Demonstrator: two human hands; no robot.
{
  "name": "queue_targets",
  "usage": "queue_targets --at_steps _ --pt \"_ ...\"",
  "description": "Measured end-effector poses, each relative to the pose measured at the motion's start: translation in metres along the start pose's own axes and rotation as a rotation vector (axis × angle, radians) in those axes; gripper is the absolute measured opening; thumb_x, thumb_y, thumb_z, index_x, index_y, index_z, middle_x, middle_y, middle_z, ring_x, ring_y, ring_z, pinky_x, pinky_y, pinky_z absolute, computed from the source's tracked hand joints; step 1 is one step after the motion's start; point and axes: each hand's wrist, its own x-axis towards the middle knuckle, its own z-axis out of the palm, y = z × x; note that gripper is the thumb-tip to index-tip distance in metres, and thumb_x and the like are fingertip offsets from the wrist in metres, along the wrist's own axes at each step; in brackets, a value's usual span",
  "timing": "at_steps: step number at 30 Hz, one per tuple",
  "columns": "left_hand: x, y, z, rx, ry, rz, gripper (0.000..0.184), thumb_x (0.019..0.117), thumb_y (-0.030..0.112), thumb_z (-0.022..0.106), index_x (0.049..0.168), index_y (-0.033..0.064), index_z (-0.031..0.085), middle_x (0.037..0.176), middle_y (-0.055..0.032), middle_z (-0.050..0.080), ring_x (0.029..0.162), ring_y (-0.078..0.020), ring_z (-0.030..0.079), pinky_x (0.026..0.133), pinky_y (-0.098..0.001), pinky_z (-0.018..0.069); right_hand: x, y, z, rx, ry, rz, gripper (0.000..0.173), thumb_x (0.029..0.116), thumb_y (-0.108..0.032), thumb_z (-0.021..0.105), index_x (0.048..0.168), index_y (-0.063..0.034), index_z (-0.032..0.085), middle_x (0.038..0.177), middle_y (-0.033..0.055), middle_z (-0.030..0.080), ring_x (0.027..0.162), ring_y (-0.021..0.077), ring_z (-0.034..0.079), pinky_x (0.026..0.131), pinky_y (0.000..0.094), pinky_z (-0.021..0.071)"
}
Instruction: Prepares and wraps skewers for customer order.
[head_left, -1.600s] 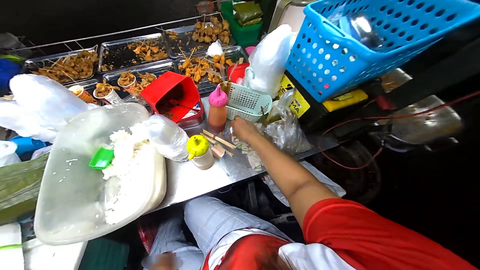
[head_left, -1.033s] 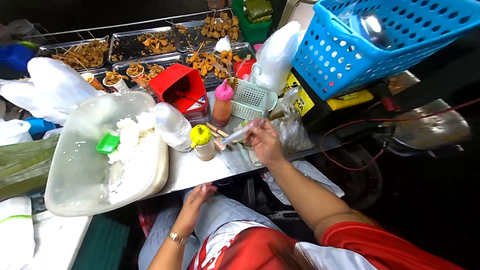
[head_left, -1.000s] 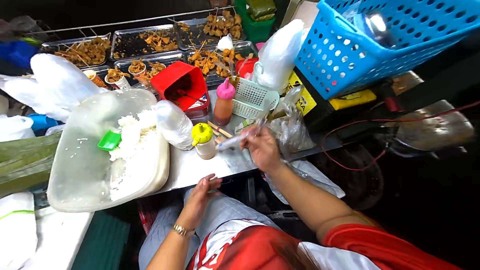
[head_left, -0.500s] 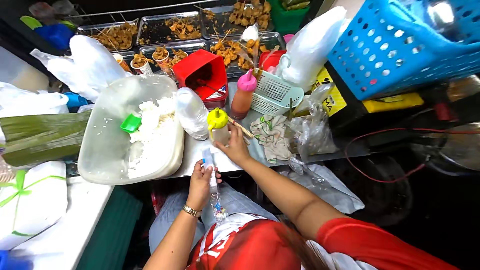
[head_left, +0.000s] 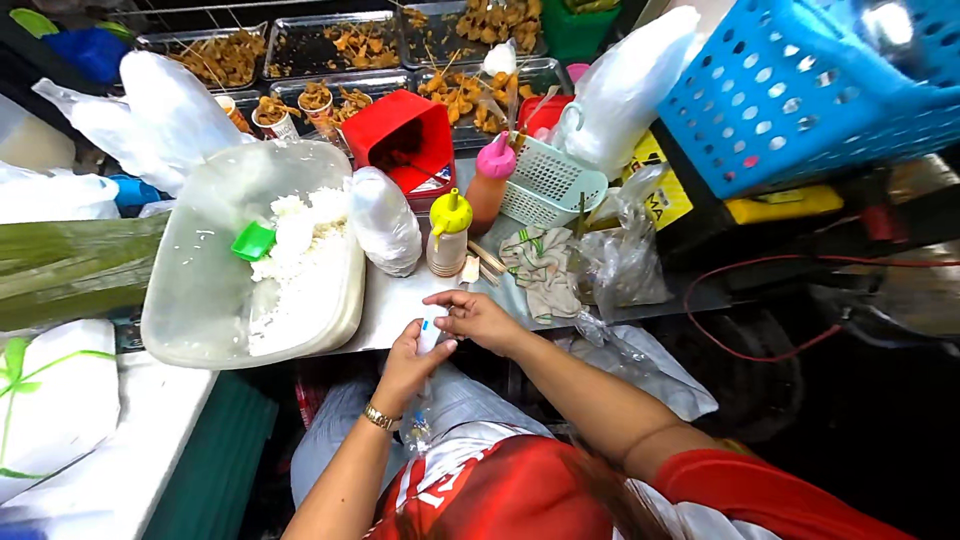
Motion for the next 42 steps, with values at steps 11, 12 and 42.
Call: queue_targets --at_steps 11,12,42 --pt "-0.007 -0.003 -0.006 0.060 0.035 0.095 0.032 0.0993 0.013 0.059 0.127 -0.0016 0.050 0.094 -0.0007 0.064 0.066 -0.0042 0.060 0.061 -0.0205 0.0536 0.005 0.007 0.016 0.037 0.110 0.020 0.011 0.0923 -0.008 0.073 0.100 0.0001 0.070 0.081 -0.0033 0.069 0.066 -0.0007 0.060 0.062 0.0174 0.0503" --pt "-0.007 -0.003 -0.005 0.045 0.046 0.106 0.028 0.1013 0.013 0.055 0.125 -0.0021 0.052 0.095 -0.0015 0.064 0.068 -0.0056 0.062 0.064 -0.0219 0.0554 0.005 0.007 0.015 -0.001 0.142 0.009 0.009 0.0928 -0.009 0.073 0.097 -0.0005 0.071 0.080 -0.0040 0.069 0.065 -0.0014 0.058 0.062 0.0171 0.0492" --pt "0.005 0.013 0.003 -0.343 0.026 0.044 0.034 0.1100 0.011 0.028 0.142 0.0053 0.039 0.101 -0.0093 0.065 0.066 -0.0146 0.067 0.056 -0.0266 0.0586 0.012 0.016 0.016 -0.517 0.430 -0.594 0.017 0.0955 -0.015 0.070 0.091 -0.0005 0.077 0.095 0.0096 0.070 0.087 0.0068 0.066 0.081 0.0198 0.0552"
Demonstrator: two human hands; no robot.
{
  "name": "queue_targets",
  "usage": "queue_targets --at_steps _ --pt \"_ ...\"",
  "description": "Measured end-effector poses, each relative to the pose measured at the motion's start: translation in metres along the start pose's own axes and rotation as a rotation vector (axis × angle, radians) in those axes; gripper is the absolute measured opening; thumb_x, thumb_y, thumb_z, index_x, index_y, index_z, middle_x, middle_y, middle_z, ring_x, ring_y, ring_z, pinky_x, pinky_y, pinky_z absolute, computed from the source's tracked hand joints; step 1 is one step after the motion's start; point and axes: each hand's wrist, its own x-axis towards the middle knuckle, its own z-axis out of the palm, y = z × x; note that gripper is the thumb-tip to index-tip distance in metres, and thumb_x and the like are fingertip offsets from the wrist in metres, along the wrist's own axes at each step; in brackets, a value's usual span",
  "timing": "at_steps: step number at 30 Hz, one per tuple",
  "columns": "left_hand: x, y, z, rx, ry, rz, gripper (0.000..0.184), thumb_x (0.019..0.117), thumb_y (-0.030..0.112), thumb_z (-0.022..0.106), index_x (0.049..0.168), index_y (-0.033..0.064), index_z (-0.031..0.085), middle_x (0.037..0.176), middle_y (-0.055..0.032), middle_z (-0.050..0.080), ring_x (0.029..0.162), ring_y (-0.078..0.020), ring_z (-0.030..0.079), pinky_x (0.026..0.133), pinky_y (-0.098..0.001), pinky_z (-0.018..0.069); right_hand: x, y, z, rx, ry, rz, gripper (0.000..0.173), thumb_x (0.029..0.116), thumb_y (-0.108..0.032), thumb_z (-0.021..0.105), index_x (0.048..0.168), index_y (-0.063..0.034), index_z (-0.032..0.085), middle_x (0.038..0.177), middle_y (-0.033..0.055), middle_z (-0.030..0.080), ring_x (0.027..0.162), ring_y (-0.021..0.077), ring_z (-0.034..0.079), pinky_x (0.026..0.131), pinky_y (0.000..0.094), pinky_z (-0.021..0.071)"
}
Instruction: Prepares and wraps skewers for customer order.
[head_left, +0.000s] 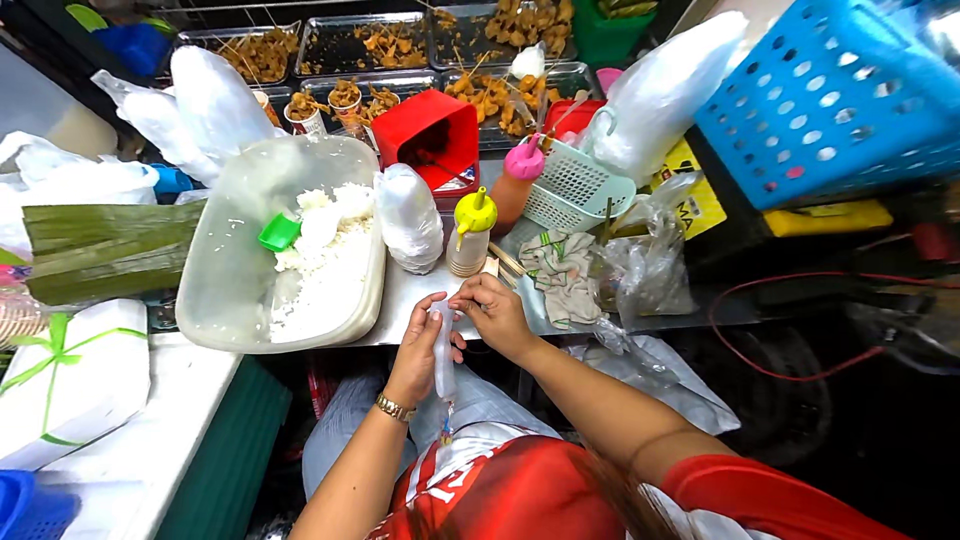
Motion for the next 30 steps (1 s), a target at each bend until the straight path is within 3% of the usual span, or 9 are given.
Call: queue_targets --at_steps 6,12,15,17,19,21,23,27,30 --pt "-0.002 -0.002 -0.005 -0.011 -0.059 0.029 0.028 0.1085 0.011 0.032 0.135 0.0061 0.042 0.102 -0.0075 0.064 0.061 -0.0095 0.061 0.054 -0.0220 0.0542 0.004 -0.004 -0.006 0.114 -0.099 0.145 0.018 0.0994 -0.013 0.063 0.093 0.0022 0.071 0.099 0.0077 0.069 0.090 0.0033 0.064 0.082 0.0191 0.0545" --pt "-0.007 0.004 -0.007 0.091 -0.091 -0.014 0.024 0.1073 0.011 0.038 0.130 0.0080 0.043 0.097 -0.0035 0.062 0.058 -0.0060 0.056 0.051 -0.0185 0.0500 0.010 -0.008 -0.014 0.181 -0.093 0.277 0.016 0.1002 -0.010 0.062 0.093 0.0018 0.069 0.095 0.0059 0.065 0.084 0.0037 0.061 0.078 0.0204 0.0526" --pt "-0.007 0.004 -0.007 0.038 -0.051 -0.004 0.024 0.1076 0.010 0.035 0.131 0.0080 0.041 0.096 -0.0046 0.062 0.057 -0.0070 0.056 0.049 -0.0191 0.0500 0.012 -0.008 -0.014 0.299 -0.158 0.374 0.019 0.1009 -0.014 0.061 0.111 0.0017 0.065 0.098 0.0042 0.067 0.082 0.0028 0.061 0.074 0.0204 0.0518" --pt "-0.007 0.004 -0.007 0.000 -0.035 0.000 0.024 0.1089 0.010 0.034 0.131 0.0074 0.041 0.098 -0.0059 0.063 0.058 -0.0086 0.058 0.051 -0.0208 0.0521 0.013 -0.010 -0.015 0.390 -0.252 0.439 0.032 0.0946 -0.011 0.070 0.122 0.0031 0.062 0.104 0.0057 0.067 0.082 0.0052 0.062 0.075 0.0221 0.0538" --pt "-0.007 0.004 -0.006 -0.011 -0.034 0.015 0.019 0.1090 0.010 0.035 0.125 0.0058 0.044 0.098 -0.0073 0.064 0.059 -0.0100 0.061 0.053 -0.0225 0.0554 0.011 -0.011 -0.012 0.448 -0.256 0.443 0.020 0.0903 -0.006 0.074 0.107 0.0039 0.068 0.093 0.0038 0.070 0.079 0.0047 0.066 0.076 0.0221 0.0572" --pt "-0.007 0.002 -0.005 -0.003 -0.038 0.032 0.015 0.1087 0.010 0.036 0.119 0.0048 0.046 0.098 -0.0080 0.065 0.059 -0.0105 0.062 0.054 -0.0233 0.0567 0.009 -0.012 -0.009 0.444 -0.241 0.432 0.007 0.0919 -0.004 0.072 0.095 0.0013 0.070 0.087 0.0000 0.070 0.077 0.0016 0.065 0.075 0.0196 0.0559" --pt "-0.007 0.001 -0.006 0.005 -0.032 0.026 0.015 0.1085 0.010 0.036 0.120 0.0048 0.045 0.097 -0.0077 0.065 0.057 -0.0094 0.061 0.052 -0.0218 0.0550 0.009 -0.011 -0.008 0.409 -0.209 0.423 0.005 0.0927 -0.005 0.070 0.093 -0.0003 0.070 0.089 -0.0007 0.068 0.077 -0.0002 0.062 0.074 0.0174 0.0529" --pt "-0.009 0.000 -0.009 0.015 -0.048 -0.031 0.017 0.1065 0.008 0.040 0.123 0.0073 0.044 0.089 -0.0043 0.064 0.053 -0.0055 0.055 0.048 -0.0179 0.0488 0.014 -0.007 -0.011 0.369 -0.124 0.386 0.003 0.0922 -0.003 0.070 0.091 -0.0002 0.070 0.095 0.0028 0.068 0.085 0.0033 0.064 0.078 0.0206 0.0552" --pt "-0.011 -0.004 -0.012 0.038 -0.060 -0.041 0.018 0.1051 0.006 0.041 0.122 0.0089 0.043 0.088 -0.0024 0.063 0.053 -0.0042 0.053 0.048 -0.0170 0.0474 0.012 -0.005 -0.009 0.402 -0.097 0.394 0.006 0.0968 -0.005 0.064 0.097 -0.0006 0.068 0.093 -0.0006 0.069 0.080 0.0007 0.062 0.074 0.0184 0.0533"
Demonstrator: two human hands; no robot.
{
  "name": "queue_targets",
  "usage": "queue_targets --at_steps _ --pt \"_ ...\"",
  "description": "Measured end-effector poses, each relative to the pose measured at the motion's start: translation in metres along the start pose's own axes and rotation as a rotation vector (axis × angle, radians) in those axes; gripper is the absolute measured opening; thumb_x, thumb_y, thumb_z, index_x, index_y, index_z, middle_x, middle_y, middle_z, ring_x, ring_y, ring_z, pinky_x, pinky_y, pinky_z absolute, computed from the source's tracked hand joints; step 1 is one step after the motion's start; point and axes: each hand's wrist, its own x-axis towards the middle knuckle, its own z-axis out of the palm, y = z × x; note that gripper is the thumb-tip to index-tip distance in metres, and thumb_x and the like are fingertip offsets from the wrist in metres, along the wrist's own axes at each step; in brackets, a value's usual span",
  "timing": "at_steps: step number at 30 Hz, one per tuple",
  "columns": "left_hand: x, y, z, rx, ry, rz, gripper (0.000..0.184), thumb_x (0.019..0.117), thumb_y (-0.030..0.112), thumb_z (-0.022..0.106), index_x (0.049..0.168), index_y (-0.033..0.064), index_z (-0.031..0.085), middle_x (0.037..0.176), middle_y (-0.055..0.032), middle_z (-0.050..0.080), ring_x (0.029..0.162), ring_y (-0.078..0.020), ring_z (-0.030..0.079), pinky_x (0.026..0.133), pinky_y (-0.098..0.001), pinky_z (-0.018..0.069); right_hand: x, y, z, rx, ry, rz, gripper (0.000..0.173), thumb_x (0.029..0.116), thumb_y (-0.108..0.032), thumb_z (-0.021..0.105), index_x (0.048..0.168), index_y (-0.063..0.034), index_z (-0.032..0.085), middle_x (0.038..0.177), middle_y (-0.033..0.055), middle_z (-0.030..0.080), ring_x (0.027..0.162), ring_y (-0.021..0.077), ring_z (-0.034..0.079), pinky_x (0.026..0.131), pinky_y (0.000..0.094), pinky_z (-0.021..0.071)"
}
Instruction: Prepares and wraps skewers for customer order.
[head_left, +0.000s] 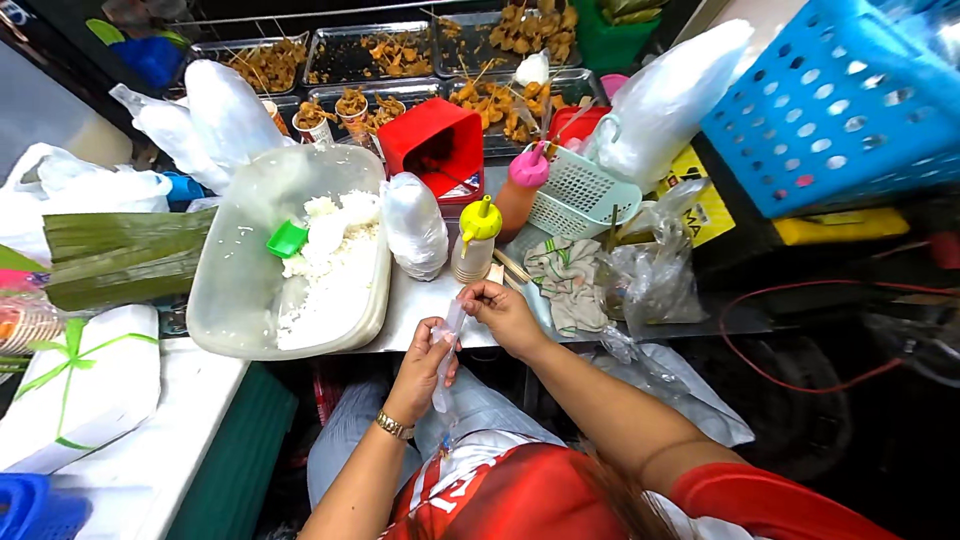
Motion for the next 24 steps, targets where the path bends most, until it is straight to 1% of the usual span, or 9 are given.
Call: queue_targets --at_steps 3,5,6,9,11,14,18,20,24 --pt "0.000 0.000 -0.001 0.017 0.038 0.012 0.020 0.1050 0.005 0.041 0.124 0.0087 0.043 0.088 -0.0021 0.063 0.052 -0.0041 0.053 0.048 -0.0173 0.0478 -0.004 0.001 0.005 0.098 -0.033 0.100 0.010 0.0995 -0.007 0.062 0.105 0.0002 0.064 0.088 -0.0021 0.067 0.074 0.0018 0.062 0.069 0.0190 0.0532" --pt "0.000 0.000 -0.001 0.010 0.043 0.044 0.025 0.1057 0.007 0.041 0.130 0.0078 0.042 0.090 -0.0037 0.064 0.055 -0.0059 0.057 0.050 -0.0189 0.0511 -0.008 0.003 0.006 0.120 -0.107 0.131 0.024 0.0959 -0.009 0.067 0.116 0.0037 0.063 0.091 -0.0008 0.068 0.076 0.0027 0.063 0.072 0.0207 0.0547" --pt "0.000 -0.001 -0.001 -0.008 0.023 0.071 0.027 0.1057 0.009 0.042 0.132 0.0079 0.041 0.093 -0.0045 0.065 0.058 -0.0075 0.060 0.053 -0.0206 0.0540 -0.010 0.004 0.006 0.124 -0.131 0.125 0.024 0.0936 -0.007 0.070 0.115 0.0039 0.065 0.090 -0.0005 0.069 0.077 0.0030 0.065 0.074 0.0215 0.0560" --pt "0.001 -0.004 -0.001 -0.074 -0.034 0.123 0.025 0.1055 0.010 0.043 0.130 0.0086 0.041 0.097 -0.0059 0.068 0.064 -0.0108 0.066 0.057 -0.0243 0.0579 -0.013 0.004 0.008 0.130 -0.106 0.112 0.009 0.0915 -0.003 0.071 0.100 0.0009 0.071 0.083 -0.0022 0.072 0.074 0.0028 0.067 0.073 0.0220 0.0579" --pt "0.001 -0.004 0.003 -0.043 0.001 0.105 0.021 0.1054 0.008 0.042 0.126 0.0069 0.043 0.096 -0.0053 0.066 0.061 -0.0089 0.063 0.055 -0.0225 0.0561 -0.011 0.002 0.007 0.105 -0.055 0.106 0.006 0.0918 -0.004 0.071 0.095 -0.0002 0.073 0.081 -0.0038 0.071 0.071 0.0008 0.065 0.070 0.0201 0.0557" --pt "0.000 -0.002 0.005 0.003 -0.003 0.066 0.016 0.1051 0.007 0.042 0.121 0.0098 0.045 0.087 -0.0007 0.063 0.055 -0.0041 0.055 0.051 -0.0181 0.0494 -0.007 -0.003 0.003 0.133 0.040 0.085 0.003 0.0927 -0.003 0.068 0.093 -0.0016 0.071 0.080 -0.0052 0.069 0.071 0.0001 0.063 0.070 0.0198 0.0544" --pt "-0.003 -0.003 0.001 0.006 -0.090 0.017 0.014 0.1031 0.005 0.044 0.114 0.0126 0.047 0.083 0.0012 0.062 0.054 -0.0031 0.054 0.050 -0.0174 0.0478 0.005 -0.016 -0.015 0.269 0.241 0.085 0.014 0.0920 0.006 0.064 0.088 -0.0059 0.071 0.077 -0.0045 0.069 0.067 0.0021 0.062 0.069 0.0206 0.0540" --pt "-0.004 -0.008 -0.004 0.019 -0.140 0.025 0.011 0.1028 0.006 0.046 0.108 0.0141 0.050 0.082 0.0024 0.063 0.054 -0.0020 0.054 0.050 -0.0167 0.0474 0.009 -0.023 -0.029 0.295 0.311 0.073 0.018 0.0934 0.006 0.063 0.088 -0.0083 0.071 0.077 -0.0050 0.069 0.067 0.0026 0.062 0.068 0.0210 0.0545" --pt "-0.003 -0.014 -0.008 0.067 -0.185 0.075 0.012 0.1022 0.006 0.046 0.105 0.0153 0.053 0.078 0.0051 0.063 0.055 0.0000 0.054 0.052 -0.0152 0.0467 0.014 -0.031 -0.057 0.322 0.448 0.007 0.020 0.0976 0.002 0.061 0.090 -0.0129 0.071 0.080 -0.0072 0.069 0.067 0.0018 0.061 0.067 0.0203 0.0548"
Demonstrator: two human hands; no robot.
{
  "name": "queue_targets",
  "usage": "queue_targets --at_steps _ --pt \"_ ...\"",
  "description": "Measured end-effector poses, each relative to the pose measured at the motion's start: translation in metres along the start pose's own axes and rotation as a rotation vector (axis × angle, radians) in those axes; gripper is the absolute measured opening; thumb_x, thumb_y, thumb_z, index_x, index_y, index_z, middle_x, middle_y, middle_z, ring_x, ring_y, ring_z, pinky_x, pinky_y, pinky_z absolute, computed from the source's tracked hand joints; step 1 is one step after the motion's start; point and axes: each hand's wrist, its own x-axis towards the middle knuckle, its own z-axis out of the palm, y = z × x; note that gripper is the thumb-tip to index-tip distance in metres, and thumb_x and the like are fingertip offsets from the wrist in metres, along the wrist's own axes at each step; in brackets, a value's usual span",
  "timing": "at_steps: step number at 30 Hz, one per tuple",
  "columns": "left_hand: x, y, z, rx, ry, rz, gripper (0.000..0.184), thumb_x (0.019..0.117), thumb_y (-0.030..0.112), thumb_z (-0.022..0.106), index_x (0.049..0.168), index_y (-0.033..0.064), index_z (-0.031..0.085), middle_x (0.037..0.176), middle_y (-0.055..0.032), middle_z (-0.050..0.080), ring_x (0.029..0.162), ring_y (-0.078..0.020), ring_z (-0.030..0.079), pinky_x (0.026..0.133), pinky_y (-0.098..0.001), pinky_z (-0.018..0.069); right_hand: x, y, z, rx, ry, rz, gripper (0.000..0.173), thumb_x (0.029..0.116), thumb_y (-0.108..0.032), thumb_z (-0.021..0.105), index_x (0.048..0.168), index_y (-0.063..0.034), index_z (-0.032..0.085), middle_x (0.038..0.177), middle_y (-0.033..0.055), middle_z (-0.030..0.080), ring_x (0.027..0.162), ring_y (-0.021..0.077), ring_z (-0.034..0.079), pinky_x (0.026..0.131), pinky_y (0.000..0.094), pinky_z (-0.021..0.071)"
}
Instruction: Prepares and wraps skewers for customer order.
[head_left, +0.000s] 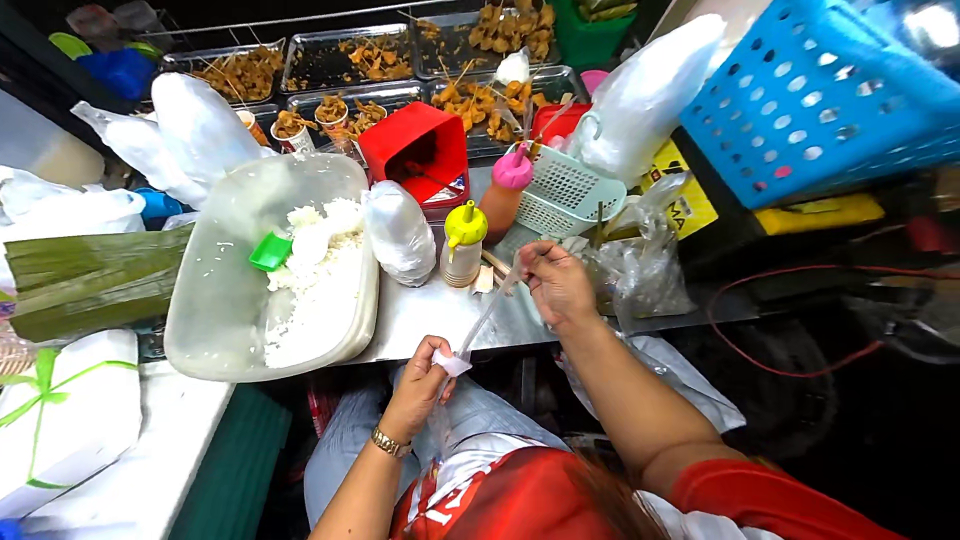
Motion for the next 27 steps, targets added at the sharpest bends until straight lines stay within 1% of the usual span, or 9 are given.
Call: queue_targets --at_steps 7,12,14,15,16,19,22,24,27 --pt "0.008 -0.002 -0.015 0.289 0.111 -0.058 0.013 0.0992 0.000 0.045 0.103 0.0095 0.052 0.075 0.0068 0.061 0.054 0.0001 0.052 0.051 -0.0166 0.0472 0.031 -0.045 -0.051 0.020 0.259 -0.194 0.010 0.1060 -0.013 0.053 0.101 -0.0193 0.059 0.085 -0.0122 0.063 0.075 -0.0005 0.061 0.074 0.0183 0.0546" --pt "0.033 0.014 -0.023 0.589 0.210 -0.065 0.018 0.0999 -0.001 0.041 0.111 -0.0009 0.054 0.087 -0.0015 0.059 0.063 -0.0032 0.055 0.059 -0.0209 0.0506 0.037 -0.068 -0.066 -0.213 0.223 -0.400 0.013 0.1002 -0.007 0.062 0.096 -0.0179 0.067 0.086 -0.0138 0.070 0.071 -0.0025 0.064 0.069 0.0168 0.0562" --pt "0.052 0.029 -0.020 0.907 0.176 -0.018 0.027 0.1000 0.003 0.040 0.119 -0.0036 0.059 0.108 -0.0117 0.061 0.085 -0.0123 0.060 0.075 -0.0295 0.0509 0.038 -0.075 -0.062 -0.304 0.218 -0.433 0.011 0.0987 -0.005 0.064 0.095 -0.0158 0.067 0.084 -0.0141 0.070 0.066 -0.0046 0.062 0.062 0.0139 0.0537" --pt "0.061 0.039 -0.015 1.085 0.140 -0.036 0.033 0.1008 0.005 0.040 0.126 -0.0029 0.060 0.125 -0.0196 0.061 0.106 -0.0251 0.064 0.091 -0.0420 0.0524 0.039 -0.078 -0.060 -0.326 0.218 -0.454 0.009 0.0980 -0.006 0.065 0.096 -0.0145 0.068 0.083 -0.0135 0.070 0.063 -0.0047 0.061 0.058 0.0133 0.0527" --pt "0.070 0.045 -0.009 1.255 0.108 -0.060 0.036 0.1017 0.009 0.041 0.131 -0.0007 0.060 0.133 -0.0237 0.059 0.116 -0.0349 0.063 0.097 -0.0515 0.0507 0.039 -0.081 -0.059 -0.342 0.214 -0.479 0.008 0.0975 -0.006 0.066 0.097 -0.0138 0.069 0.083 -0.0133 0.070 0.061 -0.0048 0.060 0.056 0.0131 0.0521" --pt "0.094 0.036 -0.003 1.625 0.043 -0.106 0.044 0.1037 0.028 0.046 0.141 0.0083 0.058 0.142 -0.0278 0.053 0.127 -0.0475 0.054 0.099 -0.0624 0.0453 0.035 -0.089 -0.053 -0.372 0.144 -0.483 0.006 0.0968 -0.005 0.067 0.098 -0.0114 0.069 0.082 -0.0120 0.071 0.060 -0.0046 0.060 0.054 0.0128 0.0519" --pt "0.097 0.007 -0.020 1.785 0.002 -0.101 0.057 0.1065 0.044 0.044 0.154 0.0119 0.046 0.158 -0.0274 0.038 0.143 -0.0513 0.036 0.114 -0.0703 0.0240 0.019 -0.094 -0.043 -0.425 -0.028 -0.402 0.005 0.0960 -0.007 0.068 0.099 -0.0109 0.070 0.082 -0.0099 0.070 0.059 -0.0042 0.059 0.052 0.0125 0.0509" --pt "0.089 -0.007 -0.029 1.767 0.088 0.037 0.056 0.1059 0.041 0.046 0.153 0.0109 0.049 0.157 -0.0273 0.040 0.143 -0.0525 0.037 0.116 -0.0715 0.0203 0.007 -0.090 -0.037 -0.470 -0.145 -0.369 0.005 0.0964 -0.010 0.070 0.101 -0.0118 0.071 0.084 -0.0080 0.069 0.058 -0.0032 0.058 0.051 0.0124 0.0503" --pt "0.075 -0.011 -0.028 1.522 0.256 0.426 0.042 0.1005 0.028 0.056 0.130 0.0005 0.068 0.134 -0.0303 0.060 0.123 -0.0541 0.056 0.104 -0.0672 0.0401 -0.005 -0.075 -0.019 -0.443 -0.253 -0.284 0.006 0.0941 -0.005 0.069 0.099 -0.0083 0.070 0.080 -0.0064 0.069 0.057 -0.0015 0.059 0.051 0.0155 0.0525"
